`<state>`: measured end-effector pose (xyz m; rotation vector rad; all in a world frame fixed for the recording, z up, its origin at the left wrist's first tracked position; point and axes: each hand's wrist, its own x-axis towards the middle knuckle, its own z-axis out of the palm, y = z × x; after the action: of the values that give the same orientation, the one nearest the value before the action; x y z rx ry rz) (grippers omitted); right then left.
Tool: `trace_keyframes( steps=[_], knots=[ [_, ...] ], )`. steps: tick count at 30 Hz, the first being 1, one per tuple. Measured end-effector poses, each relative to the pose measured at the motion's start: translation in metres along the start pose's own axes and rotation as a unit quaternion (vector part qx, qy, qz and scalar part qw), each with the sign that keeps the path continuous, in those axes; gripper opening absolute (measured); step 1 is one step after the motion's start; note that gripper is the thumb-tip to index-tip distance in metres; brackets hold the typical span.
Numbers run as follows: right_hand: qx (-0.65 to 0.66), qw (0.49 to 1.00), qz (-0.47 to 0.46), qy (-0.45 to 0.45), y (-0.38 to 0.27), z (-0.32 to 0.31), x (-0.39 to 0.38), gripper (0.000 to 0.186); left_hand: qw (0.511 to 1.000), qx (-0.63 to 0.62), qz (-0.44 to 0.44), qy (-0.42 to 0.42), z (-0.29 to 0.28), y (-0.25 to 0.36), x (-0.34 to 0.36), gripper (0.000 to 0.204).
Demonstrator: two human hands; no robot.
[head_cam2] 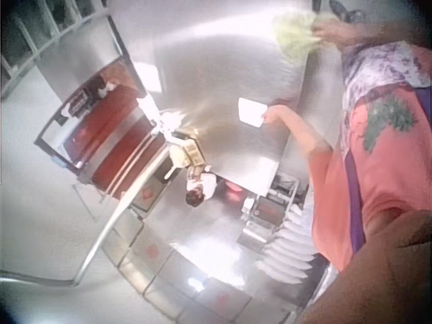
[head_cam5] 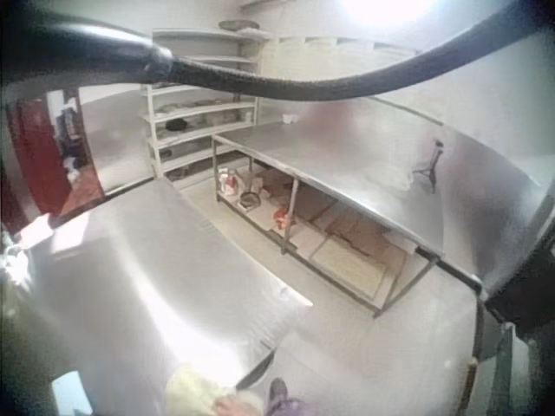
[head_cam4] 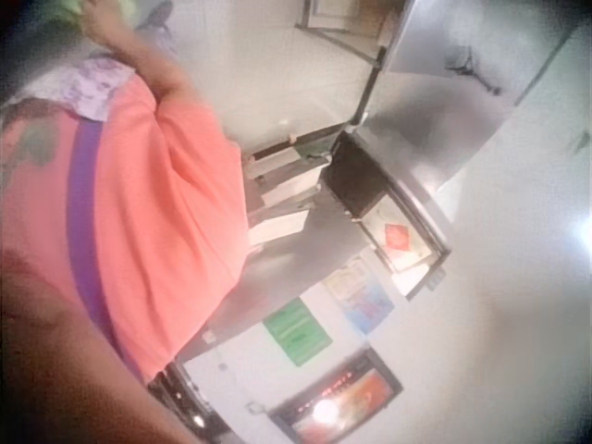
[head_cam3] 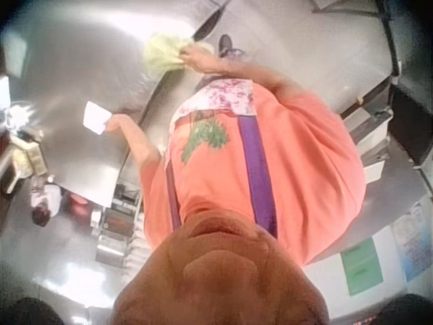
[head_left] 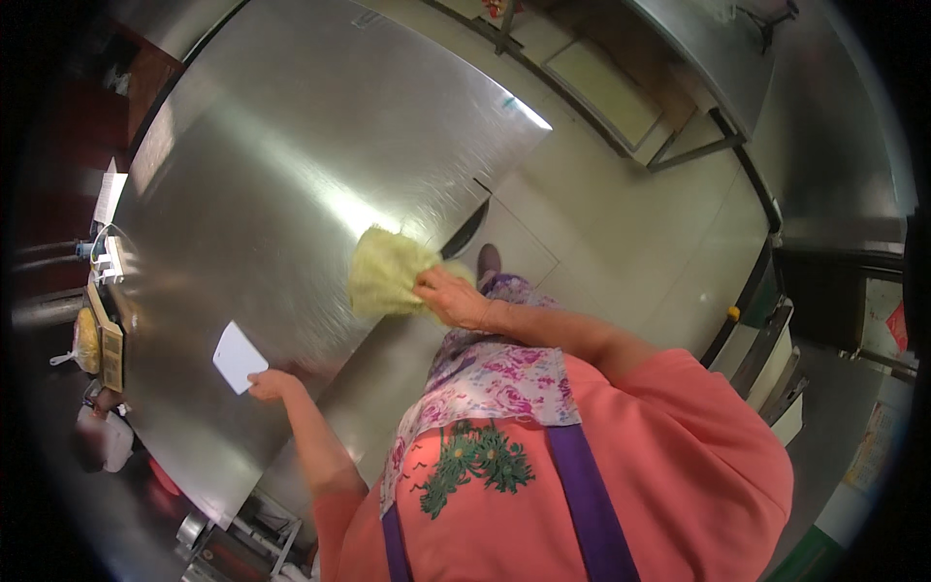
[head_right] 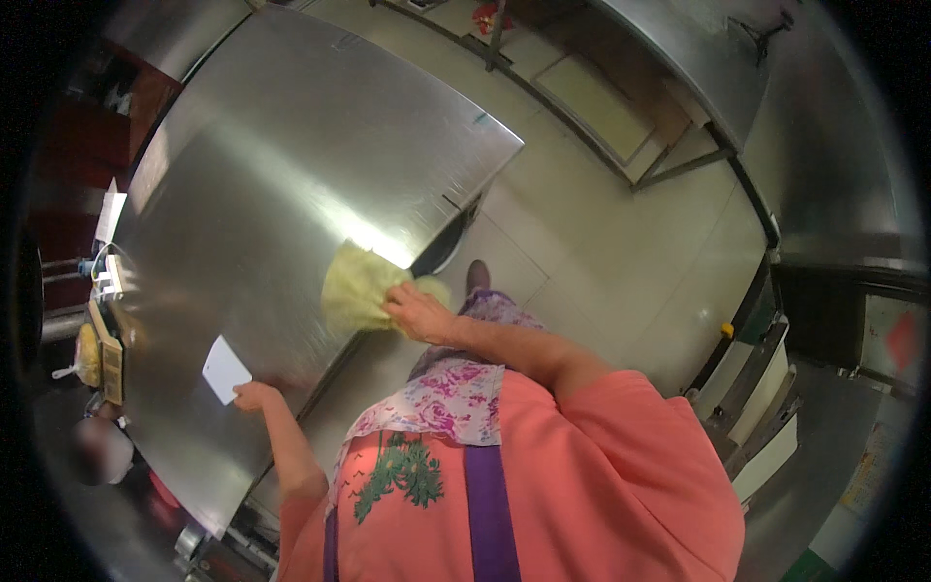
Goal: The person washes a small brown container, wipes a stainless steel table with a cloth, and then sprinkles flour from a bin onto the table surface.
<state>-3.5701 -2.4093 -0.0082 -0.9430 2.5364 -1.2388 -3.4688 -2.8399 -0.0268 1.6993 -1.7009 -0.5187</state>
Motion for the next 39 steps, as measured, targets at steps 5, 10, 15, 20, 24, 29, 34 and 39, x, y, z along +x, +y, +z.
trace_keyframes(
  steps=[5, 10, 15, 20, 24, 29, 34, 39],
  knots=[
    [0.047, 0.947, 0.167, -0.270, 0.034, -0.016, -0.052, 0.028, 0.983, -0.146, 0.075, -0.088, 0.011, 0.069, -0.113, 0.036],
    [0.059, 0.879, 0.454, -0.134, 0.128, -0.050, -0.080, 0.029, 0.944, -0.213, 0.128, -0.216, 0.057, 0.132, -0.228, 0.029],
    [0.137, 0.810, 0.566, -0.065, 0.228, -0.030, -0.083, 0.036, 0.956, -0.078, 0.160, -0.233, 0.093, 0.194, -0.350, 0.042],
    [0.180, 0.792, 0.583, 0.008, 0.260, -0.025, -0.039, 0.035, 0.966, 0.027, 0.212, -0.149, 0.105, 0.207, -0.384, 0.043],
    [0.251, 0.772, 0.584, 0.009, 0.270, -0.017, -0.006, 0.040, 0.958, 0.076, 0.240, -0.134, 0.113, 0.211, -0.389, 0.045],
    [0.252, 0.730, 0.633, -0.056, 0.254, -0.004, 0.010, 0.038, 0.961, 0.119, 0.214, -0.131, 0.114, 0.206, -0.384, 0.045],
    [0.244, 0.730, 0.634, -0.076, 0.266, 0.026, 0.010, 0.036, 0.958, 0.112, 0.223, -0.139, 0.114, 0.215, -0.390, 0.045],
    [0.285, 0.699, 0.652, -0.068, 0.255, 0.017, 0.010, 0.037, 0.958, 0.130, 0.223, -0.123, 0.112, 0.207, -0.383, 0.046]
  ],
)
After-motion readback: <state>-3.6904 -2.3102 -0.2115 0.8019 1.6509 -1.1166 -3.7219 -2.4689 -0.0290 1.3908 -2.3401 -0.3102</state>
